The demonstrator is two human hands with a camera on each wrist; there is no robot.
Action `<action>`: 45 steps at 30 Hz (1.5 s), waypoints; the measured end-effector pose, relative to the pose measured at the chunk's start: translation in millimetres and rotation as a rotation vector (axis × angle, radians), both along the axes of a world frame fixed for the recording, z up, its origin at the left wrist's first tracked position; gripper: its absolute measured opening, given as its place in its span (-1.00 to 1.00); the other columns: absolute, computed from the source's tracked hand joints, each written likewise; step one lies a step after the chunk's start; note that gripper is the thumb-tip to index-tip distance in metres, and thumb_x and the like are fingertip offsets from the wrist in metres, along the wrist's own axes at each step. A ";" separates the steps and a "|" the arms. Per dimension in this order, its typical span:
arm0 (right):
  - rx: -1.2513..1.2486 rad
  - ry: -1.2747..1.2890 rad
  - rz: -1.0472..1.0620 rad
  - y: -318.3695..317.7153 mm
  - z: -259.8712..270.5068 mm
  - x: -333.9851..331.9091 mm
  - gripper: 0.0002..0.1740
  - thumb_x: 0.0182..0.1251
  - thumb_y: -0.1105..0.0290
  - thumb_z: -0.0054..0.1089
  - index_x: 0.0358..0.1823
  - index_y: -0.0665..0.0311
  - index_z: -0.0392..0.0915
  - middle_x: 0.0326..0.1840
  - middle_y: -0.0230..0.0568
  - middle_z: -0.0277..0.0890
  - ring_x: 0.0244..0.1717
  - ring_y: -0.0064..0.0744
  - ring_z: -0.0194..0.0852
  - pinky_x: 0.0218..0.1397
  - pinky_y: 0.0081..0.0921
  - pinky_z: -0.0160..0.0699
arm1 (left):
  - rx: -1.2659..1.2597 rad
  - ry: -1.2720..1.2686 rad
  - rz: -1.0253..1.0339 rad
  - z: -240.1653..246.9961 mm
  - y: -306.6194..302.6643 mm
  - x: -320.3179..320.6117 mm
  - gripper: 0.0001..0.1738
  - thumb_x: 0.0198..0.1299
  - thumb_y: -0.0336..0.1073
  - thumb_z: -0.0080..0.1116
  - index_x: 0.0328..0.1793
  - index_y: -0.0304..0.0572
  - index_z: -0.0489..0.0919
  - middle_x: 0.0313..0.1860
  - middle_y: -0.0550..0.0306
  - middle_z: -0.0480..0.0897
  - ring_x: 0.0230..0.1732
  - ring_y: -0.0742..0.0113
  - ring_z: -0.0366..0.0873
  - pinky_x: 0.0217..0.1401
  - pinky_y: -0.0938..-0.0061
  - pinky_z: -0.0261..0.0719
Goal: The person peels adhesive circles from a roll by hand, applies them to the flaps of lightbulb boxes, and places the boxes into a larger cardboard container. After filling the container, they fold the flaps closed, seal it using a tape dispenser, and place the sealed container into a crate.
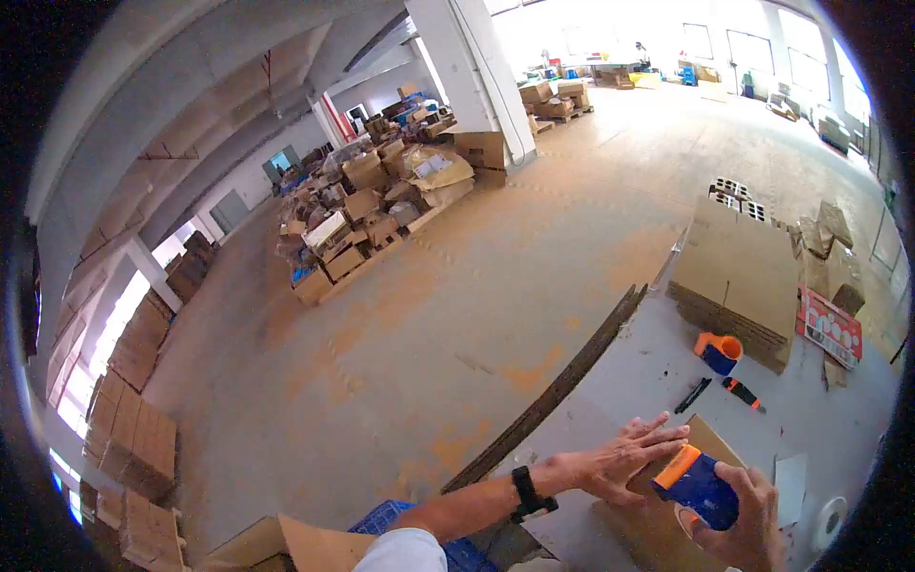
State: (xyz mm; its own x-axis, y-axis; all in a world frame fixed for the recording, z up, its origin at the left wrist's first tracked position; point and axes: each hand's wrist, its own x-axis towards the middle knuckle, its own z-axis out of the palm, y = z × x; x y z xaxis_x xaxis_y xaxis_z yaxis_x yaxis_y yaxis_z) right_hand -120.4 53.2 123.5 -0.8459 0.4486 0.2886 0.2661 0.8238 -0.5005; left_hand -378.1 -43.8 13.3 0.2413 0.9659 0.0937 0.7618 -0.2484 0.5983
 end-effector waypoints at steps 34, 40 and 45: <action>-0.187 -0.181 -0.112 18.2 -55.7 276.8 -0.21 -0.08 0.28 0.52 0.31 -0.01 0.48 -0.31 -0.10 0.48 -0.39 -0.02 0.57 -0.29 -0.18 0.63 | 0.157 0.516 -0.571 119.7 37.2 159.6 -0.04 0.08 0.32 0.34 0.50 -0.09 0.43 0.55 -0.02 0.35 0.65 -0.11 0.08 0.65 -0.24 -0.09; -0.164 -0.221 -0.145 12.1 -42.7 259.9 -0.31 -0.06 0.21 0.47 0.21 0.02 0.49 -0.33 -0.04 0.49 -0.41 0.01 0.57 -0.32 -0.12 0.61 | 0.029 0.355 -0.767 82.2 70.3 224.6 -0.49 0.21 0.05 0.30 0.08 -0.20 0.68 0.23 0.01 0.60 0.44 0.07 0.40 0.59 -0.04 0.20; -0.255 -0.363 -0.061 6.9 -22.5 217.6 -0.34 -0.06 0.13 0.42 0.17 0.06 0.54 -0.38 -0.01 0.50 -0.41 0.05 0.60 -0.35 -0.12 0.60 | 0.163 0.276 -0.802 70.5 43.0 213.3 -0.56 0.15 -0.05 0.31 -0.18 -0.38 0.70 0.06 -0.07 0.62 0.32 0.06 0.46 0.58 0.02 0.22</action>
